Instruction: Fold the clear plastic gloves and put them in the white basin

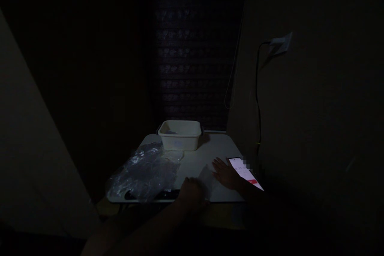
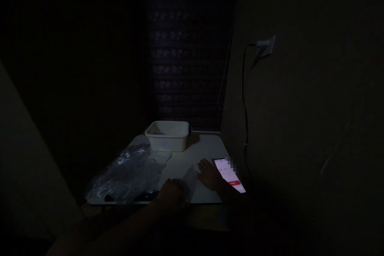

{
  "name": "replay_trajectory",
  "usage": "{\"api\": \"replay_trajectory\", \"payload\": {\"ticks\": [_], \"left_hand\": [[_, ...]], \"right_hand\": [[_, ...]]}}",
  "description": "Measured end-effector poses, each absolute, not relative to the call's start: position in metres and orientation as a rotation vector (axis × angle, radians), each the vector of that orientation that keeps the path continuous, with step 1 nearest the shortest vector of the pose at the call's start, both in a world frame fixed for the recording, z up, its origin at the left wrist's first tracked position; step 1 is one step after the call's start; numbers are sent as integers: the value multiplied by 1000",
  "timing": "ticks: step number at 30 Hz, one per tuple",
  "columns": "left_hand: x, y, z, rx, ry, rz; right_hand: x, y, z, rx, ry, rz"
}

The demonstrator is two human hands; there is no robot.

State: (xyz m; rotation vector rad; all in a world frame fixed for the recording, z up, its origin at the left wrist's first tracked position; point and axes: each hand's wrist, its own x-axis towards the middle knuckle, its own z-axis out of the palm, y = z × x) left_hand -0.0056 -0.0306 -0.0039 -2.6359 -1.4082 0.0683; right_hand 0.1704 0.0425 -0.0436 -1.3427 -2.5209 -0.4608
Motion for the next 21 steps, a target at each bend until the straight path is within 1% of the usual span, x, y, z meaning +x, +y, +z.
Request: {"api": "replay_trajectory", "payload": {"ticks": [3,8,12,17,19,21], "left_hand": [[-7,-27,-6,-2673,-1334,68],[-4,-23,-16,-2793,-1189,-27],[3,-24,-27,-2874,-1002,-4],[11,-27,-27,-2849,-801,17],[10,-26,-20,-2835,-835,-36],[7,-22,-11,-2785,-982,-117]], "right_hand": [[169,42,-40,-1355,-2515,-457],[166,40,-33,-1367,-2508,-412],[163,39,-18,-1429,-2468,-291],[161,37,6,-1447,-2448,54],[162,37,12,-1656,-2285,333],[163,36,14,-1889,-2046,659]]}}
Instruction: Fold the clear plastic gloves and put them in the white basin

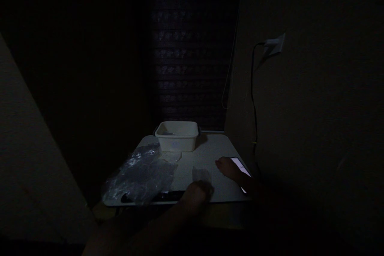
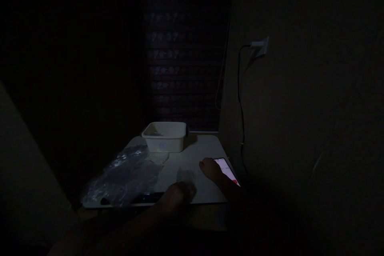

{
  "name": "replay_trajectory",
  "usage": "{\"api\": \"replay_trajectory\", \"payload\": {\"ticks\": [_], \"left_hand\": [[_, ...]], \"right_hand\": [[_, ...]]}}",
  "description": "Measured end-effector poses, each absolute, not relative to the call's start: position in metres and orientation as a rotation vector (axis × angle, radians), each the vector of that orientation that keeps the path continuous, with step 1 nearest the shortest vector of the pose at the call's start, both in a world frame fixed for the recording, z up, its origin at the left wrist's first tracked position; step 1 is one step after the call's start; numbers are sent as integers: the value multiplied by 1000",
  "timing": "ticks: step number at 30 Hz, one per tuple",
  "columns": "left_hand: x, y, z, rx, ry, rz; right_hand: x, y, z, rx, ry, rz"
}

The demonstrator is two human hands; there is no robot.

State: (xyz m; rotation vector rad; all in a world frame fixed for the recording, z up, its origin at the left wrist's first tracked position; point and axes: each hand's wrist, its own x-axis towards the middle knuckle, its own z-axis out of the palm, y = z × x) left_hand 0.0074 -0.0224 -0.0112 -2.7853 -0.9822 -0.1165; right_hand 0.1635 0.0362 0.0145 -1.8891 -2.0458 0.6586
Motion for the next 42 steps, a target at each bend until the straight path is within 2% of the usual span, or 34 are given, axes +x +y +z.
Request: {"api": "replay_trajectory", "payload": {"ticks": [2,5,7,12,15,18,21,23,25,29,37,42], "left_hand": [[3,-17,-2,-2692,-1180,-200],[-4,-9,8,-2586,-1297,-280],[-6,-7,9,-2576,-1220,-283],[-2,-12,-1,-2664,-971,-273],[0,-11,-7,-2761,-966,-433],[-4,0,-8,-2698,-1325,-1005],[-13,20,-7,-2319,-2086,-1697],[-19,31,-6,-2377,-2645,-1907],[-23,38,-6,-2540,-2767,-2024],[-25,40,-6,-2771,-2536,-2464],[-27,36,-2,-2691,-2488,-2423],[-26,33,6,-2702,-2554,-2258]], "right_hand": [[166,34,14,-1973,-1852,1112],[168,31,8,-1689,-1512,1921],[165,32,1,-1467,-1259,2141],[148,43,-19,-1255,-1086,1951],[140,46,-25,-1204,-1120,1811],[139,47,-25,-1130,-1133,1722],[141,48,-21,-1049,-1106,1705],[142,49,-17,-998,-1093,1700],[142,48,-13,-956,-1098,1707],[140,44,-5,-919,-1114,1752],[138,42,-6,-875,-1210,1778],[134,40,-6,-795,-1208,1943]]}}
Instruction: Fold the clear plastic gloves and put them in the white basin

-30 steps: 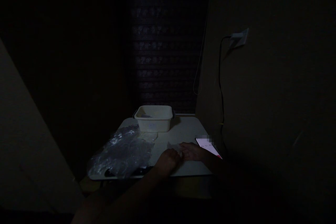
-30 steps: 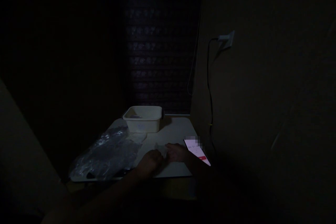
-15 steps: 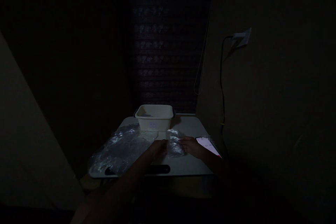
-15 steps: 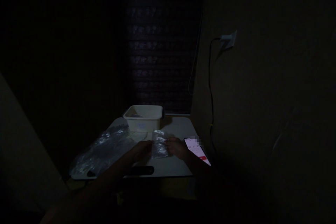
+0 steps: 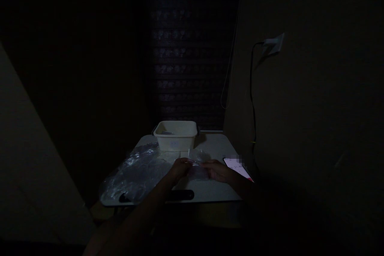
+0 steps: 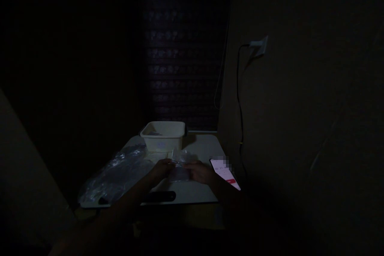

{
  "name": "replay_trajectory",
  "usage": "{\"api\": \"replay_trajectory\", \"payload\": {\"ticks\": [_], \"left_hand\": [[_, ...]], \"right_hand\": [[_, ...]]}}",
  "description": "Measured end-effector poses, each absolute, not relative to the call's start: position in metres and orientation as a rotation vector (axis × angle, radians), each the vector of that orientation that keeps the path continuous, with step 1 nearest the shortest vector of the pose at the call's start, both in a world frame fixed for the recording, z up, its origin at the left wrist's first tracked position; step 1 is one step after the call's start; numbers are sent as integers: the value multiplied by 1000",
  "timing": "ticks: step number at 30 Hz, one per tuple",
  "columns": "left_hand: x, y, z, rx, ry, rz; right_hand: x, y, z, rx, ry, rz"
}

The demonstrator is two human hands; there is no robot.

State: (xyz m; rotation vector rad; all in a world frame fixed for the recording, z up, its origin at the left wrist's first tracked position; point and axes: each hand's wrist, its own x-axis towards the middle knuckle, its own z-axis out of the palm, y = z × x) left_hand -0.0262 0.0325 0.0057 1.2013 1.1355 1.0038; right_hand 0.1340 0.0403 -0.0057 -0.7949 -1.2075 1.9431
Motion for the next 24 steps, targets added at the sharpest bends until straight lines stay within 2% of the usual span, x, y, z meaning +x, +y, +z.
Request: {"api": "replay_trajectory", "payload": {"ticks": [24], "left_hand": [[-24,28,15,1048,957,1070]], "right_hand": [[133,43,-9,-812,-1115,1834]]}}
